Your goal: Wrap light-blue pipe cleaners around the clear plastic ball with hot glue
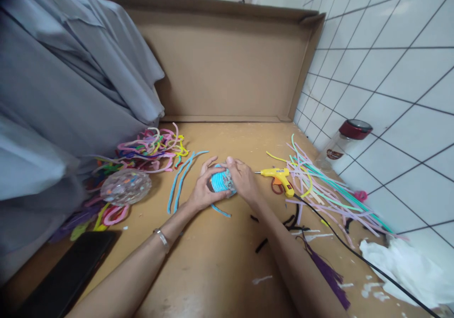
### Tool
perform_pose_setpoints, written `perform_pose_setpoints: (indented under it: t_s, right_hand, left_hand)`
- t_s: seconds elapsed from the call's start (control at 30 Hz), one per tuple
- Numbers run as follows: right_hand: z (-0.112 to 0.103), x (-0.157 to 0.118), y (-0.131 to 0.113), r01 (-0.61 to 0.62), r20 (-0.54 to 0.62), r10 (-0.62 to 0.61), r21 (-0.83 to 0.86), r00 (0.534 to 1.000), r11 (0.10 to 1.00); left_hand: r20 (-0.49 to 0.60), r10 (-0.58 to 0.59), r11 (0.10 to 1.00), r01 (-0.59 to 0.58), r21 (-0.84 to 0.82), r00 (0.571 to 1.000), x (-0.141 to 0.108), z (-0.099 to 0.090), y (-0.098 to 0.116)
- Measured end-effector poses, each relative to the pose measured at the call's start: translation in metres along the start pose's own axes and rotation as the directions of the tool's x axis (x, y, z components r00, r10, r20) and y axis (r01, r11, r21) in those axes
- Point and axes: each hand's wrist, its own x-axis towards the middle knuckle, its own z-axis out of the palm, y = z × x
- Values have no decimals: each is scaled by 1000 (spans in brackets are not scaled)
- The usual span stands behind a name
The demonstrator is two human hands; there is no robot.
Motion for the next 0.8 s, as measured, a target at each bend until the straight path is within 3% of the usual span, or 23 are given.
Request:
perform_pose_setpoints:
  t_s: [0.23, 0.53, 0.67, 0.8]
  right_hand:
    - [-1, 4, 20, -152, -33, 153, 49, 988, 987]
    - [-1, 1, -3, -26, -23, 27, 15, 999, 1000]
    - [-1, 4, 15, -97, 0, 97, 59, 995, 994]
    - [-4, 6, 31, -183, -14, 182, -17, 983, 983]
  left_hand:
    - [-8, 11, 1000, -11, 2, 1000, -1, 2, -2]
    - [31, 92, 996, -92, -4, 995, -1, 1, 4]
    - [40, 87, 996, -88, 24, 995, -2, 1, 7]
    - [32, 63, 998, -64, 22, 997, -3, 1, 6]
